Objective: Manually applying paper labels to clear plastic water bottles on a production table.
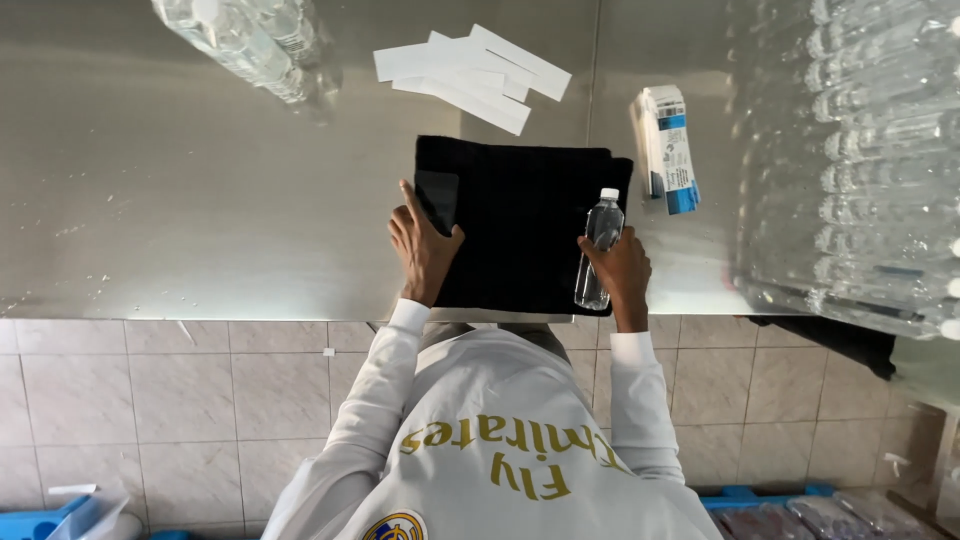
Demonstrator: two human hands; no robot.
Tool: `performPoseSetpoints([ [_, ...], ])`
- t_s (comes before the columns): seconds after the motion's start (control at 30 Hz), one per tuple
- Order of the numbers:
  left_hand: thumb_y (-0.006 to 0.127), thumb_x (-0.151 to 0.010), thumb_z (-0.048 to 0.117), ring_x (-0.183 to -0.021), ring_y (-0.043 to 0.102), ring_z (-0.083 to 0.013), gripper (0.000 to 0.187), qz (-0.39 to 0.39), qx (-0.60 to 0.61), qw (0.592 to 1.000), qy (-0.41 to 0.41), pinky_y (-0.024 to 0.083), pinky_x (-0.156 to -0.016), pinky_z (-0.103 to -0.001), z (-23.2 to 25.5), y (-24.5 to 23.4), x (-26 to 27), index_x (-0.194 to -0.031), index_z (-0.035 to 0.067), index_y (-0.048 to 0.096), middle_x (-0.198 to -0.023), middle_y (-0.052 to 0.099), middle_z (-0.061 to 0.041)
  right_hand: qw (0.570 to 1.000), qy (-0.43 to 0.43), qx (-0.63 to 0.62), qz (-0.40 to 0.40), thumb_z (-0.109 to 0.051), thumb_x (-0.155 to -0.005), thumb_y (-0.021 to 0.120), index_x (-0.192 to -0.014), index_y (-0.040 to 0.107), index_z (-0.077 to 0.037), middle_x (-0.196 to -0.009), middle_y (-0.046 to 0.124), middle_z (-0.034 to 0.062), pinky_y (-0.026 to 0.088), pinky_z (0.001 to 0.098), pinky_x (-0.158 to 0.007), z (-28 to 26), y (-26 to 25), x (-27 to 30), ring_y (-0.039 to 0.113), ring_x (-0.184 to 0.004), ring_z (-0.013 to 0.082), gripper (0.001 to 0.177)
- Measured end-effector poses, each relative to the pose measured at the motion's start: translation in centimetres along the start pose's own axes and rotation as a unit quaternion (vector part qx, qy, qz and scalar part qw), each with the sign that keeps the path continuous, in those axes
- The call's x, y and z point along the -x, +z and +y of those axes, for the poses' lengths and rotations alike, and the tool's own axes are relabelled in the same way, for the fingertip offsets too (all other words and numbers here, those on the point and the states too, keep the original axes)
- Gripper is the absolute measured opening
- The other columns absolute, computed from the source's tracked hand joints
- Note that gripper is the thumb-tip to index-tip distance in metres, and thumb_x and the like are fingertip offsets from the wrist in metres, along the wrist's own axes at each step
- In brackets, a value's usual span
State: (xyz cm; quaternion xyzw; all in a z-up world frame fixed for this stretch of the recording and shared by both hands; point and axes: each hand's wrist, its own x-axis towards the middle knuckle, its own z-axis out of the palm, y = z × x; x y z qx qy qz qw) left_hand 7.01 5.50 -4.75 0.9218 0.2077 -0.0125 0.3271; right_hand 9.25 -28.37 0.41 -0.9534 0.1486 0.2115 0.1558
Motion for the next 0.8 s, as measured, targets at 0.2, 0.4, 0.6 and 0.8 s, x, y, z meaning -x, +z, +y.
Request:
performPoseSetpoints([
  [0.2,0.089,-0.079,0.029,-0.115,0.05,-0.0487,0.128,0.023,-0.063,0.997,0.04,0.044,-0.094,-0.059,-1.3,0.5,-0.1,-0.177,0.001,0.012,-0.135,0.047,-0.03,0.99,-0.062,-0.113,0.048,-0.074,-0.108,0.062,-0.135,0.061,0.004,-0.093,0.067,0.0177,0.061,0.0654,-0.078,-2.1,-0.2,3.0,0.076,-0.089,0.0462,0.082],
  [0.4,0.086,-0.098,0.034,-0.141,0.04,-0.0434,0.116,0.026,0.048,0.994,0.095,0.038,-0.116,-0.059,1.1,-1.4,3.3,-0.18,0.008,0.008,-0.16,0.034,-0.026,0.984,-0.078,-0.134,0.09,-0.061,-0.109,0.067,-0.129,0.068,-0.004,-0.104,0.072,0.0139,0.064,0.0523,-0.08,0.1,6.3,2.6,0.078,-0.095,0.0347,0.06],
  [0.6,0.066,-0.112,0.047,-0.14,0.051,-0.0397,0.087,-0.127,0.277,0.952,0.037,0.048,-0.116,-0.049,3.5,-0.6,7.9,-0.175,0.008,0.021,-0.147,0.049,-0.019,0.959,-0.155,-0.235,0.043,-0.045,-0.118,0.058,-0.141,0.06,0.002,-0.114,0.065,0.0205,0.068,0.049,-0.079,-7.6,2.0,8.3,0.075,-0.105,0.0374,0.052],
  [0.8,0.056,-0.11,0.056,-0.134,0.061,-0.0429,0.083,-0.122,0.204,0.971,-0.022,0.053,-0.111,-0.06,3.1,2.6,6.9,-0.173,0.01,0.027,-0.143,0.06,-0.021,0.917,-0.13,-0.363,-0.103,-0.04,-0.11,0.069,-0.156,0.049,0.002,-0.114,0.071,0.0244,0.065,0.0507,-0.084,-10.4,8.1,3.9,0.078,-0.105,0.0401,0.066],
])
